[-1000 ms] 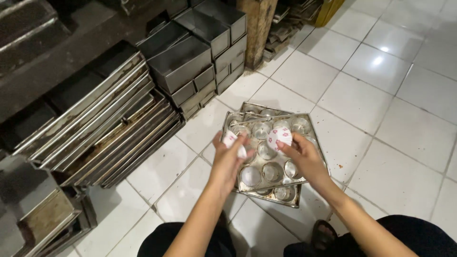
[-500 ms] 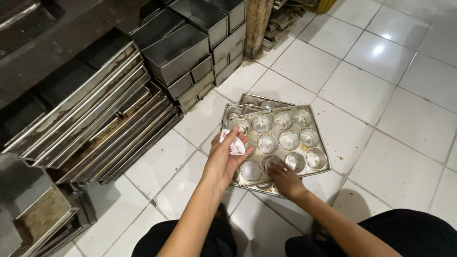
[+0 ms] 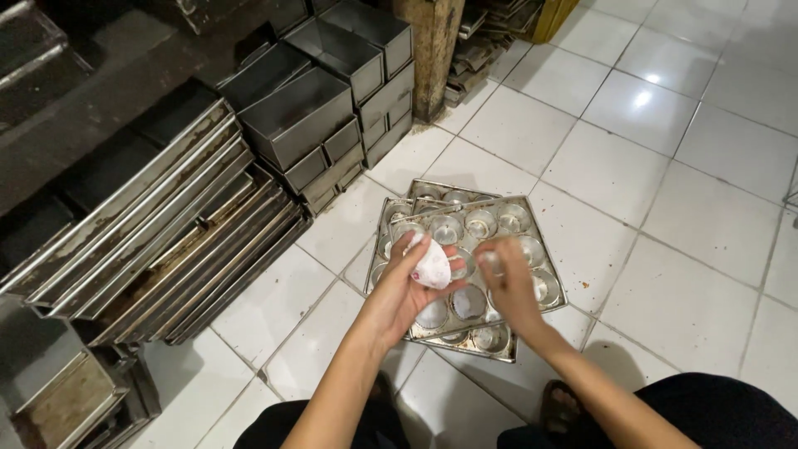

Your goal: Placing paper cupcake liners into a metal baking tray

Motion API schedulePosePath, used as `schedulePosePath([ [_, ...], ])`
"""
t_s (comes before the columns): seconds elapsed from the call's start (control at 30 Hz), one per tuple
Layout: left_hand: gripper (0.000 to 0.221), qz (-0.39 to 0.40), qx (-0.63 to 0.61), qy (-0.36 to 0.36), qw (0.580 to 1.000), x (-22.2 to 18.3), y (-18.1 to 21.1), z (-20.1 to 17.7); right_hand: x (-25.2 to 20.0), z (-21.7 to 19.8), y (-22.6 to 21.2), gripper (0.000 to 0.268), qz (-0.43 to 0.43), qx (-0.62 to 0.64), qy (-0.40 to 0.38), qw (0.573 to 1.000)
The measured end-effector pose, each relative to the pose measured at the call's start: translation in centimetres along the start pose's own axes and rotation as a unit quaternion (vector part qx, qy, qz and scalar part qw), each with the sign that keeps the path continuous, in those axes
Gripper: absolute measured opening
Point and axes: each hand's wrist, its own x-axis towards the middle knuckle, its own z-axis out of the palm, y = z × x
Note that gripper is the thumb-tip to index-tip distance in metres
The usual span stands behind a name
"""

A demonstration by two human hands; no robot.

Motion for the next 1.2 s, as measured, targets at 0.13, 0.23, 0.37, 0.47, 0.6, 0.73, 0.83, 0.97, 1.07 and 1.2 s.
schedulePosePath([
  [0.13, 0.081, -0.018, 0.057, -0.049, 0.997, -0.6, 0.2, 0.3, 3.1, -6.1, -10.9, 0.014, -0.053, 0.066, -0.041, 0.996],
  [0.23, 0.093, -0.051, 0.12, -0.109, 0.985, -0.9, -0.4, 0.4, 2.8, -6.8, -13.5, 0.023, -0.032, 0.106, -0.166, 0.98],
  [0.37, 0.088, -0.085, 0.114, -0.17, 0.975, -0.6, -1.9, -0.5, 2.1, -6.7, -14.1, 0.028, -0.04, 0.115, -0.237, 0.964],
  [0.47, 0.09, -0.091, 0.108, -0.194, 0.971, -1.4, -0.9, 0.2, 2.1, -6.8, -14.6, 0.03, -0.051, 0.14, -0.247, 0.957],
  [0.6, 0.096, -0.097, 0.106, -0.212, 0.967, -1.4, -0.7, 0.3, 2.3, -7.3, -15.3, 0.031, -0.043, 0.163, -0.256, 0.952],
  [0.73, 0.096, -0.091, 0.1, -0.216, 0.967, -1.3, -0.8, 0.2, 2.3, -7.2, -15.2, 0.032, -0.017, 0.18, -0.258, 0.949],
  [0.83, 0.094, -0.093, 0.092, -0.214, 0.968, -1.2, -0.9, 0.0, 2.4, -7.3, -14.6, 0.031, -0.018, 0.188, -0.267, 0.945],
  [0.97, 0.099, -0.1, 0.092, -0.199, 0.971, -0.7, -0.9, -0.3, 2.9, -8.0, -16.2, 0.022, -0.003, 0.195, -0.276, 0.941],
  [1.07, 0.101, -0.084, 0.092, -0.172, 0.977, -0.7, -0.6, 0.3, 2.6, -8.0, -15.3, 0.01, -0.006, 0.147, -0.242, 0.959],
  [1.2, 0.094, -0.046, 0.071, -0.106, 0.991, 0.6, -1.0, -0.7, 2.3, -8.3, -13.7, 0.006, -0.003, 0.081, -0.151, 0.985],
])
